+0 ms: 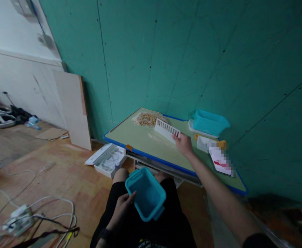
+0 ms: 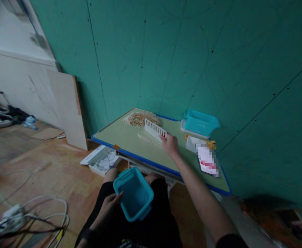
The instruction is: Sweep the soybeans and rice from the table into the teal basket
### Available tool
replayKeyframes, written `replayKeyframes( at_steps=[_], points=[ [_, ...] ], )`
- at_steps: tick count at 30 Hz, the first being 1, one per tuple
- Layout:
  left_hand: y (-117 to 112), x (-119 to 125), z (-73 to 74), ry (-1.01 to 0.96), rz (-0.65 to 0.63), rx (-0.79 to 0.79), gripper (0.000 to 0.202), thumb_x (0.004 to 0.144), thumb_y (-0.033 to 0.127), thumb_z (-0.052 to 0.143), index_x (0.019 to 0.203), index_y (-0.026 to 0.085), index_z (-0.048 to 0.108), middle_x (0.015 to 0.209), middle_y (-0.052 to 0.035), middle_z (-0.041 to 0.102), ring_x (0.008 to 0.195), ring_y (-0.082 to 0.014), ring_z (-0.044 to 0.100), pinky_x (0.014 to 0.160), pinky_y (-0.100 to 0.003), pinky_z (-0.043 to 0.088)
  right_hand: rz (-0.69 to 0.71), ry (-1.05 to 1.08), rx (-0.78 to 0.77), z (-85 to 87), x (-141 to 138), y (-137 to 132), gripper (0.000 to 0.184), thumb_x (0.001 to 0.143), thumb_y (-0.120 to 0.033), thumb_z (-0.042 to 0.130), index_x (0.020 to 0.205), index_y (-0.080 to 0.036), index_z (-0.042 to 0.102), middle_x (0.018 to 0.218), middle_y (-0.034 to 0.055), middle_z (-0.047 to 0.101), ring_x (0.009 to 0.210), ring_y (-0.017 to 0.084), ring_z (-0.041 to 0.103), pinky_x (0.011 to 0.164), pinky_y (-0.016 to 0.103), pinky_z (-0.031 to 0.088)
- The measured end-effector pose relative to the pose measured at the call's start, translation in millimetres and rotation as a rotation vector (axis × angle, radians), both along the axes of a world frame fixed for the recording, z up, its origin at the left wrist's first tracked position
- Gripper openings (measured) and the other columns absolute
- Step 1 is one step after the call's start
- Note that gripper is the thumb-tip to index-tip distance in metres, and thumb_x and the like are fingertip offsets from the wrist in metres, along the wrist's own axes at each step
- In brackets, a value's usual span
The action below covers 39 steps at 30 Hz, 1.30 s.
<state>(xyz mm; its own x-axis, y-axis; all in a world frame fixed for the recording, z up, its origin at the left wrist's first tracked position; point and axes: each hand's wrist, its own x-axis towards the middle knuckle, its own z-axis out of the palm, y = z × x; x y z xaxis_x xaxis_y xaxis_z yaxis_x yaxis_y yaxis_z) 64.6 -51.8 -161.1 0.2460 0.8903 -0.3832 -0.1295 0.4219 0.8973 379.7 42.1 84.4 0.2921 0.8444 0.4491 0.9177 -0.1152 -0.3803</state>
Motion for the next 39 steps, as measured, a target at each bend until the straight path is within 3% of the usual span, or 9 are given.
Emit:
replayKeyframes(
  at_steps=[14,23,27,32,39],
  points=[
    [-3,2,4.9,-0.056,0.042,-0.009,0.061,0.059,0.07,0.084,0.053,0.019,0.051,0.047,0.001,0.054,0.045,-0.0109,0.045,0.048,-0.025,0.032,0.109,0.025,0.061,0.9,0,27,0.029,0.09,-0.037,0.058,0.082,-0.015,0.076,0.079,0.0119,0.077,0.073,0.022,0.068,0.063,0.026,0.042],
    [-2,2,6.9,-0.039,0.03,-0.027,0.062,0.057,0.072,0.082,0.053,0.021,0.049,0.046,0.0013,0.052,0.043,-0.0116,0.045,0.047,-0.026,0.033,0.213,0.161,0.051,0.0,-6,39,0.029,0.085,-0.037,0.06,0.074,-0.013,0.074,0.062,0.0035,0.068,0.063,0.018,0.062,0.06,0.024,0.041],
    [0,1,4.2,0.015,0.005,-0.018,0.065,0.053,0.077,0.081,0.051,0.021,0.048,0.046,0.0023,0.049,0.044,-0.0102,0.04,0.047,-0.026,0.029,0.255,0.204,0.049,1.4,-8,36,0.024,0.084,-0.033,0.061,0.081,-0.014,0.076,0.071,0.0044,0.073,0.068,0.019,0.066,0.063,0.024,0.044],
    [0,0,0.0,-0.011,0.003,-0.012,0.063,0.056,0.074,0.082,0.052,0.021,0.047,0.046,0.0037,0.047,0.044,-0.0096,0.039,0.047,-0.025,0.029,0.267,0.179,0.009,-0.3,-9,28,0.024,0.085,-0.034,0.063,0.073,-0.016,0.074,0.068,0.005,0.073,0.066,0.019,0.066,0.063,0.025,0.046],
    [0,-1,-3.7,-0.032,0.005,0.01,0.059,0.063,0.069,0.082,0.054,0.02,0.051,0.047,0.002,0.053,0.044,-0.0106,0.043,0.048,-0.025,0.031,0.318,0.18,0.033,-3.0,-23,9,0.018,0.087,-0.028,0.064,0.082,-0.016,0.076,0.077,0.0061,0.077,0.074,0.022,0.071,0.069,0.027,0.048]
  ],
)
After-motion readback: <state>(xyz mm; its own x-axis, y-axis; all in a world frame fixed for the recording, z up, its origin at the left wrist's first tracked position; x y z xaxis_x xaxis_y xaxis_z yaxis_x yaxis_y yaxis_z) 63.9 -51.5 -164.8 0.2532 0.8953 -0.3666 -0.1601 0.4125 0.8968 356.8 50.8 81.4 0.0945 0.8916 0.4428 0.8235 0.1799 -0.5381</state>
